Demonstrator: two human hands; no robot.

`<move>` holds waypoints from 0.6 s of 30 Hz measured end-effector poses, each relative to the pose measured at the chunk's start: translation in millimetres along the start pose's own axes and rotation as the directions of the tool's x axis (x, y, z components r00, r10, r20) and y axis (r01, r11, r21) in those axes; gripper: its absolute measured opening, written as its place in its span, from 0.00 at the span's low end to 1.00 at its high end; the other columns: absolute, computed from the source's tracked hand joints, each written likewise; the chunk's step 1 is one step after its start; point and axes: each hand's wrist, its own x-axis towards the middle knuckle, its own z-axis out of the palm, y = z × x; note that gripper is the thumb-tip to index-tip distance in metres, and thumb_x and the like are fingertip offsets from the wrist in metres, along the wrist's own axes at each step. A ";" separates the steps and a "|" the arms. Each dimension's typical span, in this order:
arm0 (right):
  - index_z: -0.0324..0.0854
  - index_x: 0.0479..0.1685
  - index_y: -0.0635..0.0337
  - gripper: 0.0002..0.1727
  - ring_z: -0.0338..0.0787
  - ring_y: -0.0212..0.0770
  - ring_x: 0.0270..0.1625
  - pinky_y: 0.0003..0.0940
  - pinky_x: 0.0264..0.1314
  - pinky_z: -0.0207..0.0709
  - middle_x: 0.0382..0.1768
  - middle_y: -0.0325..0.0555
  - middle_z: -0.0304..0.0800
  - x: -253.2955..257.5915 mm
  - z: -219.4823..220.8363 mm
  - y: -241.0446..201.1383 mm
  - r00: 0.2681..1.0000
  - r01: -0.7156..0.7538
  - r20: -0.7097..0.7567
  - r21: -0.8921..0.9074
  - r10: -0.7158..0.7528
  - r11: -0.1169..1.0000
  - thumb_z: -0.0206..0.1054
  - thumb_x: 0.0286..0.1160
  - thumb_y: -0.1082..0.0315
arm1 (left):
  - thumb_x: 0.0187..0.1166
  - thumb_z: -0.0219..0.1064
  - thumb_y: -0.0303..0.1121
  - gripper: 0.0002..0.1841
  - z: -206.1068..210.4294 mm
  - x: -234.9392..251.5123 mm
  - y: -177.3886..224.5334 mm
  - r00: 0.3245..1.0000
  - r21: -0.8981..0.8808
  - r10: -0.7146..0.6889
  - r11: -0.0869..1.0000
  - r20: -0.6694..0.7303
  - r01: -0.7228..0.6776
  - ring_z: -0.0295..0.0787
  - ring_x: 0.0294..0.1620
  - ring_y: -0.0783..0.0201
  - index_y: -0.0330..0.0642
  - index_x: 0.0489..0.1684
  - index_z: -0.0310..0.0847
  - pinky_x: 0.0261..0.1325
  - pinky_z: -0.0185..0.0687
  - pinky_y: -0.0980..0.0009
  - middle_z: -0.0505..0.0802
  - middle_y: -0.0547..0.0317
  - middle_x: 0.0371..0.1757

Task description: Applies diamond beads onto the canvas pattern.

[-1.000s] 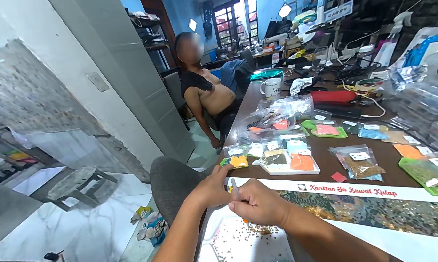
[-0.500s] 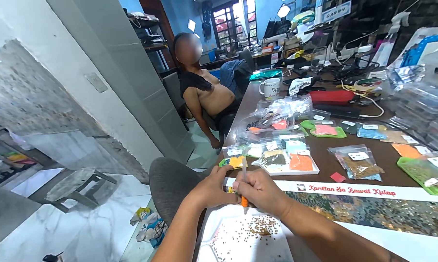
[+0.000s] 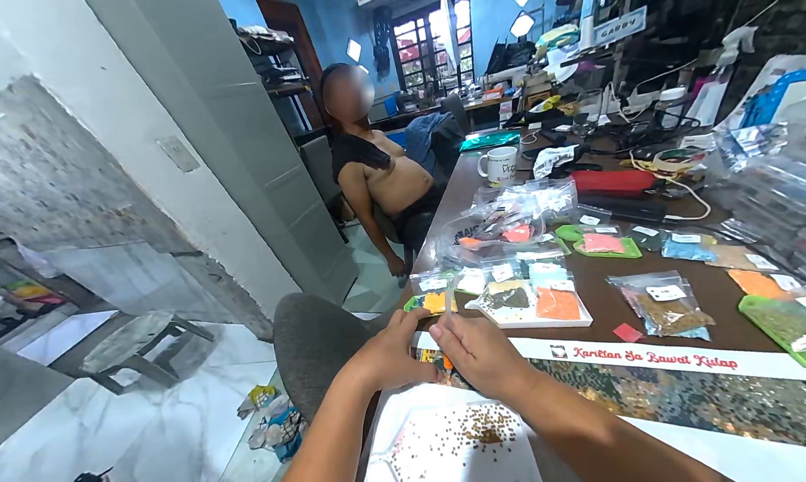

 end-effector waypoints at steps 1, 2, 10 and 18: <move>0.79 0.33 0.61 0.26 0.77 0.36 0.26 0.34 0.32 0.71 0.19 0.40 0.72 -0.1 0.7 0.1 1.000 0.013 -0.004 -0.015 -0.013 1.000 0.47 0.93 0.52 | 0.62 0.84 0.41 0.51 -0.1 0.0 -0.2 1.000 -0.002 0.003 1.000 0.000 -0.003 0.78 0.71 0.51 0.54 0.91 0.56 0.69 0.78 0.47 0.70 0.46 0.82; 0.79 0.34 0.61 0.26 0.77 0.36 0.26 0.34 0.32 0.71 0.19 0.40 0.72 -0.3 1.2 -0.3 1.000 0.021 -0.005 -0.028 -0.021 0.999 0.46 0.93 0.52 | 0.63 0.84 0.41 0.50 -0.2 -0.2 -0.1 1.000 -0.003 0.004 1.000 0.002 -0.004 0.78 0.71 0.51 0.54 0.91 0.57 0.69 0.78 0.47 0.70 0.46 0.82; 0.80 0.37 0.64 0.26 0.79 0.40 0.26 0.37 0.32 0.73 0.19 0.43 0.74 0.0 3.4 -3.0 0.998 0.057 0.024 -0.086 -0.055 0.995 0.46 0.94 0.52 | 0.64 0.83 0.41 0.49 -0.6 -2.0 2.1 1.000 0.010 0.003 1.000 0.004 -0.003 0.78 0.72 0.50 0.52 0.90 0.57 0.69 0.77 0.47 0.70 0.44 0.82; 0.79 0.35 0.63 0.26 0.77 0.38 0.25 0.35 0.31 0.71 0.19 0.42 0.73 -0.2 3.8 -2.4 0.998 0.066 0.029 -0.075 -0.064 0.995 0.47 0.94 0.52 | 0.63 0.84 0.40 0.50 -0.9 -2.1 2.0 1.000 0.009 0.005 1.000 0.006 -0.005 0.77 0.72 0.50 0.53 0.91 0.56 0.69 0.77 0.48 0.69 0.44 0.82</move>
